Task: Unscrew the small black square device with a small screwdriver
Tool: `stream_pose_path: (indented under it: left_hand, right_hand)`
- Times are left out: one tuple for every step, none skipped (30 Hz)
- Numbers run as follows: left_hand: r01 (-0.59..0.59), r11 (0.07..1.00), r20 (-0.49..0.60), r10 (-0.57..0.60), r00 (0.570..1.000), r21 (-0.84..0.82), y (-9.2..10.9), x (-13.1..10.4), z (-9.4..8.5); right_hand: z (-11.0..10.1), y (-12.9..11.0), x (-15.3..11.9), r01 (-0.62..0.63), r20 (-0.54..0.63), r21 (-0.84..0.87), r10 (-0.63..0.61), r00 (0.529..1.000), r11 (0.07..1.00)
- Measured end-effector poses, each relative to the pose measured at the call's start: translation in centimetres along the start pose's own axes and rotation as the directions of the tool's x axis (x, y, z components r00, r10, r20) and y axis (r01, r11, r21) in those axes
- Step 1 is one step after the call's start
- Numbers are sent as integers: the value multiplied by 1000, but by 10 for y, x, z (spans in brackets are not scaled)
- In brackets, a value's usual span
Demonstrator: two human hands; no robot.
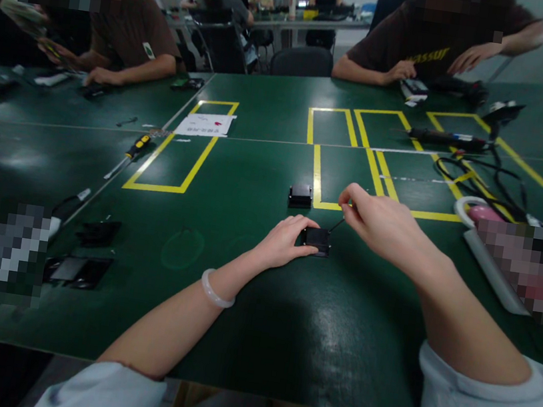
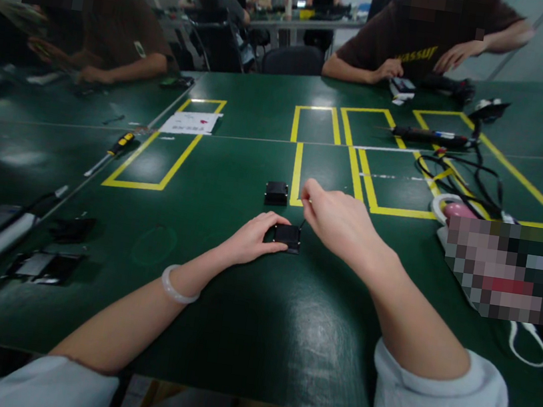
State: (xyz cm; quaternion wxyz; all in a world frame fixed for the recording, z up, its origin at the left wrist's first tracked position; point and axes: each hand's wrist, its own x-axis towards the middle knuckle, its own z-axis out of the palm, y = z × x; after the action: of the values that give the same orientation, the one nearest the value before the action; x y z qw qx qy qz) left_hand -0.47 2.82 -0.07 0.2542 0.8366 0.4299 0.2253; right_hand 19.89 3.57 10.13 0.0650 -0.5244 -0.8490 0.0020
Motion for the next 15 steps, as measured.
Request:
stream_pose_path:
  left_hand:
    - [1,1000,-1,-1,1000,1,0,0,0]
    - [2,1000,0,-2,1000,1,0,0,0]
    - [3,1000,0,-3,1000,0,0,0,0]
    - [6,1000,0,-6,1000,0,1,0,0]
    - [9,1000,0,-9,1000,-2,1,0,0]
    - [12,1000,0,-12,1000,-4,1,0,0]
    - [13,1000,-1,-13,1000,-6,1,0,0]
    - [14,1000,-3,-14,1000,-7,0,0,0]
    - [13,1000,-4,-13,1000,-7,0,0,0]
    - [11,1000,-4,-11,1000,-6,0,0,0]
    - [9,1000,-4,-9,1000,-5,0,0,1]
    - [7,1000,-4,-7,1000,-3,0,0,1]
    - [6,1000,-4,-6,1000,-1,-1,0,1]
    - [5,1000,-4,-5,1000,1,-1,0,1]
    - [4,1000,-4,-4,1000,3,-1,0,1]
  right_hand:
    - [0,0,0,6,0,10,-6,1000,1000]
    - [0,0,0,9,-1,18,-9,1000,1000]
    - [0,0,-1,9,-2,21,-9,1000,1000]
    - [0,0,-1,4,-6,20,-4,1000,1000]
    - [0,0,-1,-2,-11,15,2,1000,1000]
    - [0,0,0,-5,-14,9,6,1000,1000]
    - [0,1,0,-8,-16,-2,8,1000,1000]
    - [0,1,0,-9,-15,-14,9,1000,1000]
    - [0,1,0,-10,-11,-27,10,1000,1000]
    - [0,2,1,-10,-5,-38,10,1000,999]
    - [0,2,1,-12,-1,-45,12,1000,999]
    - [1,2,1,-15,1,-47,15,1000,999]
    - [1,2,1,-17,2,-41,17,1000,999]
    - [1,1,1,-16,0,-29,16,1000,999]
    - [1,1,1,-15,0,-13,15,1000,1000]
